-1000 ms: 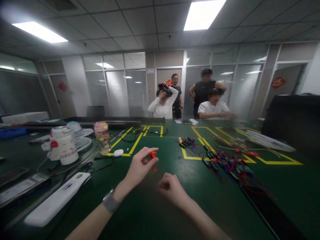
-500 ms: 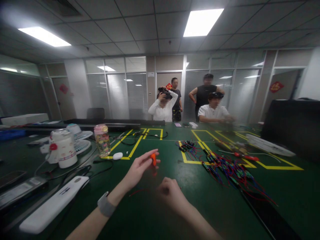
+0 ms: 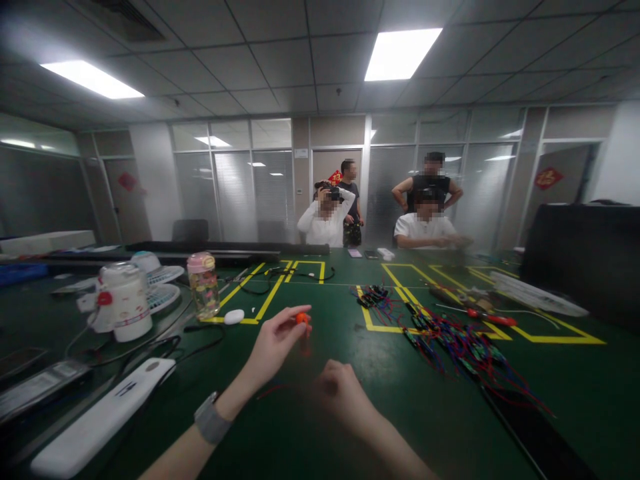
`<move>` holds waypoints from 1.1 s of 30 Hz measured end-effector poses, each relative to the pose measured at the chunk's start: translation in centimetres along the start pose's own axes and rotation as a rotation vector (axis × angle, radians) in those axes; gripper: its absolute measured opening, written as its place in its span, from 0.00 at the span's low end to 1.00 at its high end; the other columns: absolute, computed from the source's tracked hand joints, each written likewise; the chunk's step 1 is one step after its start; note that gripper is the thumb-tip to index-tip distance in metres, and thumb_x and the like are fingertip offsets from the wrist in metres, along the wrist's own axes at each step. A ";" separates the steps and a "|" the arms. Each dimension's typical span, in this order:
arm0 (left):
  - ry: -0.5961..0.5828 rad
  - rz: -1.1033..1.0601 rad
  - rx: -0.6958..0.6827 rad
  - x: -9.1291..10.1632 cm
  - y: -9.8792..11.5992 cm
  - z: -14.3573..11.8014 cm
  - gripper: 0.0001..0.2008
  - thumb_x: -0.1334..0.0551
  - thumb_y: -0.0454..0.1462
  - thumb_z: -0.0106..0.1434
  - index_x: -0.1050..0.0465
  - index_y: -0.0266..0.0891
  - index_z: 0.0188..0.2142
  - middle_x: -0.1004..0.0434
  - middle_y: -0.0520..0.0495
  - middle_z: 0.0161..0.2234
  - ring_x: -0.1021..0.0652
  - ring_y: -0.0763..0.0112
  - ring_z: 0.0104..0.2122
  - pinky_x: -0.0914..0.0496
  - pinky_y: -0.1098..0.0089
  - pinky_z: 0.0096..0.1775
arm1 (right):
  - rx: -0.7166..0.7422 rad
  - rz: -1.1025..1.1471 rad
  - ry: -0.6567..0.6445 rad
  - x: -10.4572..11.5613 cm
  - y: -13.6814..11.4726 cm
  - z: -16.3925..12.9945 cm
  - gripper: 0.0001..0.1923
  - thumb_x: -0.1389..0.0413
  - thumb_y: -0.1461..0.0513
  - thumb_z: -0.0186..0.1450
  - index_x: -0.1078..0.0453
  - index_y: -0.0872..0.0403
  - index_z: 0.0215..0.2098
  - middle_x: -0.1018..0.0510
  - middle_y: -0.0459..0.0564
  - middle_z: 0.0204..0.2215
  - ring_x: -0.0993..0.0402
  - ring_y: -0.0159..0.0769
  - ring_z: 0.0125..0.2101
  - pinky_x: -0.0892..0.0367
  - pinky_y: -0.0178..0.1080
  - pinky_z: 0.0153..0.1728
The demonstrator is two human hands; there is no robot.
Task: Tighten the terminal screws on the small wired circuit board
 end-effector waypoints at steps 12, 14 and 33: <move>0.040 0.105 -0.042 -0.3 0.4 -0.2 0.13 0.38 0.37 0.61 0.24 0.39 0.46 0.25 0.46 0.38 0.23 0.67 0.37 0.27 0.68 0.40 | 0.002 -0.016 -0.003 0.1 -0.3 0.0 0.03 0.39 0.65 0.56 0.22 0.54 0.27 0.25 0.48 0.28 0.30 0.33 0.31 0.35 0.34 0.35; 0.057 0.150 -0.073 -0.3 0.5 -0.2 0.12 0.37 0.37 0.60 0.23 0.41 0.45 0.25 0.46 0.38 0.24 0.67 0.39 0.27 0.67 0.41 | -0.005 -0.007 -0.004 0.1 -0.2 0.0 0.03 0.39 0.65 0.55 0.22 0.55 0.26 0.25 0.48 0.28 0.30 0.33 0.30 0.35 0.34 0.34; -0.020 -0.073 0.001 -0.6 0.3 -0.3 0.17 0.43 0.38 0.66 0.28 0.39 0.52 0.25 0.43 0.44 0.22 0.65 0.42 0.27 0.64 0.45 | -0.001 -0.017 0.000 0.2 -0.3 -0.1 0.04 0.40 0.65 0.56 0.22 0.55 0.28 0.25 0.48 0.29 0.29 0.34 0.31 0.35 0.35 0.35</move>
Point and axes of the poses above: each hand's wrist, its own z-axis towards the middle knuckle, its own x-axis out of the back of the hand, y = z × x, the point moved 1 cm from there along z, towards the middle knuckle
